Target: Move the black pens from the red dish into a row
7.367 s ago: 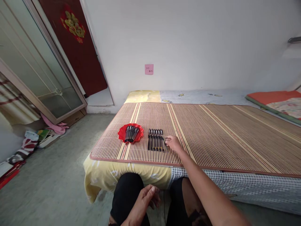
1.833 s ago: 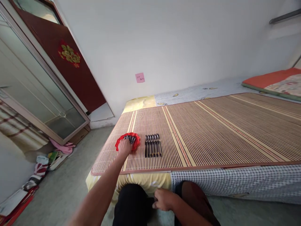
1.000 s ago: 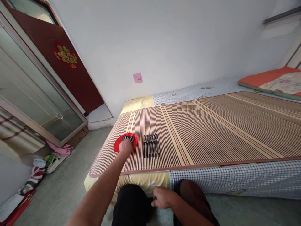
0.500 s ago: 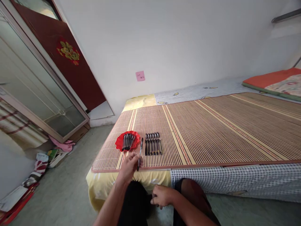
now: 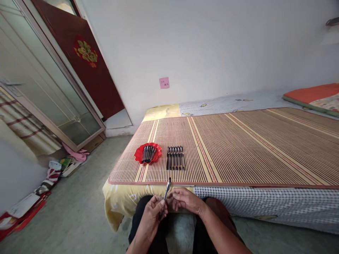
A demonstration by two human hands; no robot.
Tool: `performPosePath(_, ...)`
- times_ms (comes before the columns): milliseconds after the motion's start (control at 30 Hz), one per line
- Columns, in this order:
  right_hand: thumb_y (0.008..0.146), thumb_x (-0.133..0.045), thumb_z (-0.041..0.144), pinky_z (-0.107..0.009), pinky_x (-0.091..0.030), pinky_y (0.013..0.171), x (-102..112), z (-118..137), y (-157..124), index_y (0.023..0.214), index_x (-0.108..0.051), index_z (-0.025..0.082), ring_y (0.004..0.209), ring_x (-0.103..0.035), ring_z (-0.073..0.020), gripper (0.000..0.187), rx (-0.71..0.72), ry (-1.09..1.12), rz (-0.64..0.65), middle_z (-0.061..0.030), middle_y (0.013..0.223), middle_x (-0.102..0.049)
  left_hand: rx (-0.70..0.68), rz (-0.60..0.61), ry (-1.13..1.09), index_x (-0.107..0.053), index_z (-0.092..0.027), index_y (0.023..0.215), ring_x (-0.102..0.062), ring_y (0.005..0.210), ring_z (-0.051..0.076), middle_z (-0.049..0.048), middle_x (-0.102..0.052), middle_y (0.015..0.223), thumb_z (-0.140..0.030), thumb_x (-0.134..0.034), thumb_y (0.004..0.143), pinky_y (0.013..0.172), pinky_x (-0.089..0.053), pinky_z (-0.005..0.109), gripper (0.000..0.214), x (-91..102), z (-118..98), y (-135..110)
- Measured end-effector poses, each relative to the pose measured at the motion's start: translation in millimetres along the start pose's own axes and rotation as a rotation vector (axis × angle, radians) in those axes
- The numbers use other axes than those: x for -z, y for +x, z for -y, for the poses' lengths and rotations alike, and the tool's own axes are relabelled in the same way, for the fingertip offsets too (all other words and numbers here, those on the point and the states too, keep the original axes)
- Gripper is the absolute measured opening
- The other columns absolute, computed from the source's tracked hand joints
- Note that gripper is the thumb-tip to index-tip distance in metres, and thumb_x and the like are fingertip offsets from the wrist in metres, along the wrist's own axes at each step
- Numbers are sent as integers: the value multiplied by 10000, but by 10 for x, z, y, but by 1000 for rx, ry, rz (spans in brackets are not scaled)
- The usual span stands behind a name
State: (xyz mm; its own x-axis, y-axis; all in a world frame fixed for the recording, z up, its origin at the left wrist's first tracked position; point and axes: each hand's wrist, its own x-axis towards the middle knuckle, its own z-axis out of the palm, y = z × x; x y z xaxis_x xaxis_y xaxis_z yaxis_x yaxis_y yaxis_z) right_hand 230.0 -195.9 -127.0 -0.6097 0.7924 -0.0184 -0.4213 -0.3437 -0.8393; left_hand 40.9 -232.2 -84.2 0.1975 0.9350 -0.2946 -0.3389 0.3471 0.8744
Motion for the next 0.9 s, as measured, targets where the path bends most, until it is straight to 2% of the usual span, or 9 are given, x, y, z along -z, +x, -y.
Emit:
performPosePath(133,789,-817,467,-221,-504,659,5,-24,13,1004,-707,151,708,-663,-110,398,87,5,-127,-29,844,-699,-46,-45,72,-616,-166,783,-518,501,80,-32,-609,575,-448,-936,588,493,-389,186,469,55,182,3)
performPosePath(233,765,-827,494,-232,-499,635,33,-76,29,948,-707,150,675,-650,-115,408,124,-31,-223,-14,798,-684,-55,-32,159,-651,-149,795,-531,499,84,-26,-615,587,-491,-928,583,493,-394,193,489,63,284,23)
performPosePath(367,771,-810,517,-243,-489,609,57,-99,36,896,-701,148,635,-631,-120,404,144,-121,-253,-3,747,-671,-27,6,247,-612,-161,739,-569,490,108,-5,-638,581,-588,-873,624,493,-404,208,514,34,379,55)
performPosePath(533,793,-773,545,-239,-466,585,92,-71,24,838,-669,156,603,-606,-123,406,198,-231,-298,10,675,-652,-58,40,293,-584,-172,735,-551,435,101,6,-653,579,-677,-795,671,469,-369,206,551,-4,459,91)
performPosePath(800,792,-746,586,-260,-473,563,45,-19,-72,857,-659,176,615,-618,-151,424,250,-308,-418,-6,733,-656,-76,107,290,-594,-164,738,-556,452,109,28,-671,616,-660,-758,736,497,-370,218,523,20,514,68)
performPosePath(900,797,-727,616,-277,-484,571,61,34,-112,872,-663,187,599,-604,-160,440,275,-297,-510,-7,686,-652,-59,114,283,-594,-166,741,-556,457,112,28,-673,618,-662,-769,721,503,-364,221,526,35,533,71)
